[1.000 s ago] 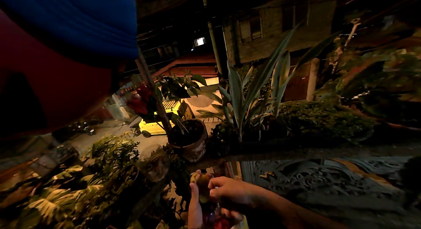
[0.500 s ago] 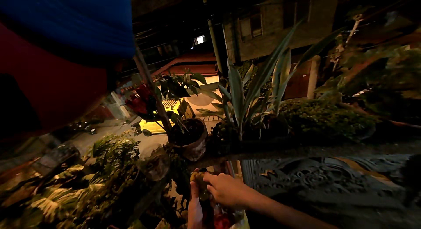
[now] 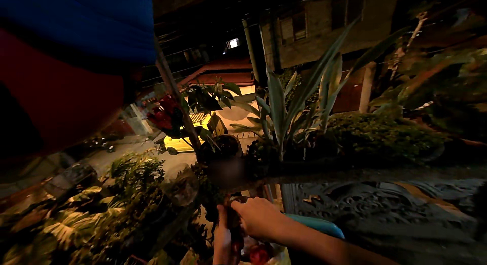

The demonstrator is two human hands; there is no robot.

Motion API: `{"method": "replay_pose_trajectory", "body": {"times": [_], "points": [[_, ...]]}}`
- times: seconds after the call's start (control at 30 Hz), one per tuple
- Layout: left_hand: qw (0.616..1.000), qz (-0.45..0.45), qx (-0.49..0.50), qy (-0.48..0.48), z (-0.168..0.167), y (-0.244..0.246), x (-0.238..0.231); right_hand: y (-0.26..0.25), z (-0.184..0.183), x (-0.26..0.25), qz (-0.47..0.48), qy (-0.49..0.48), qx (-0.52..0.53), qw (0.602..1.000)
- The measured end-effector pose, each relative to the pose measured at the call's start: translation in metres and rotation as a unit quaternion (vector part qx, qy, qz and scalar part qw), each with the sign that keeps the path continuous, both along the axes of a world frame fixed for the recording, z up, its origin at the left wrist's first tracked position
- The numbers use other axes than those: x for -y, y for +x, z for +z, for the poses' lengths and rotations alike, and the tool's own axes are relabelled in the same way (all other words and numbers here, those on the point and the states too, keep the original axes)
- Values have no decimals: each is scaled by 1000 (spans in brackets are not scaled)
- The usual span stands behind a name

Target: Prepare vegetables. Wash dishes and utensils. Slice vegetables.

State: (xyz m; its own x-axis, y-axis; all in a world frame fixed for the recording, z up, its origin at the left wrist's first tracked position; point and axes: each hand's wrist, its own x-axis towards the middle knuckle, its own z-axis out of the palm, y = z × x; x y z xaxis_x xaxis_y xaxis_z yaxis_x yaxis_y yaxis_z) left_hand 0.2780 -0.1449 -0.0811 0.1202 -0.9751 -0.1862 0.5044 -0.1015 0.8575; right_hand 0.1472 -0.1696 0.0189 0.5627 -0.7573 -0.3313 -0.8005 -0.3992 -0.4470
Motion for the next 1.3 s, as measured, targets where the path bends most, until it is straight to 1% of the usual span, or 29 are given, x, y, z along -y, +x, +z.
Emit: {"method": "replay_pose_trajectory", "body": {"times": [0.1,0.23,0.33,0.43,0.5,0.57,0.63,0.7,0.77,0.83,0.87,0.97,1.03,1.1,1.17,1.23,1.3], "points": [[1000,6,24,17,-2,4,3,5,-1,1,0,-26,-32,999],[991,18,112,69,3,12,12,9,-9,11,-15,-28,-51,998],[986,21,152,59,0,20,25,7,-18,27,-43,-11,-35,998],[971,14,228,66,5,27,35,0,-25,42,-81,16,-11,997],[967,2,244,80,7,33,40,-8,-30,53,-110,40,21,993],[974,24,206,91,11,30,40,-19,-44,64,-132,51,74,987],[995,3,70,69,15,27,40,-33,-58,71,-169,77,155,970],[997,-50,-45,30,15,30,38,-45,-77,72,-226,114,250,934],[989,-90,-118,2,18,28,36,-51,-90,66,-280,177,333,883],[979,-114,-168,-20,26,23,31,-53,-97,57,-314,209,399,836],[976,-119,-182,-24,31,19,28,-53,-98,51,-323,213,423,819],[967,-135,-212,-46,39,12,24,-51,-87,30,-321,196,482,791],[965,-132,-218,-63,40,8,24,-49,-75,15,-304,158,524,780],[968,-118,-208,-70,42,5,23,-44,-69,5,-278,86,551,783],[980,-102,-158,-62,44,2,21,-38,-63,3,-238,-8,557,796],[990,-88,-99,-38,47,-1,20,-36,-47,7,-165,-69,522,834],[995,-88,-55,-16,49,-2,19,-37,-27,16,-91,-83,450,885]]}}
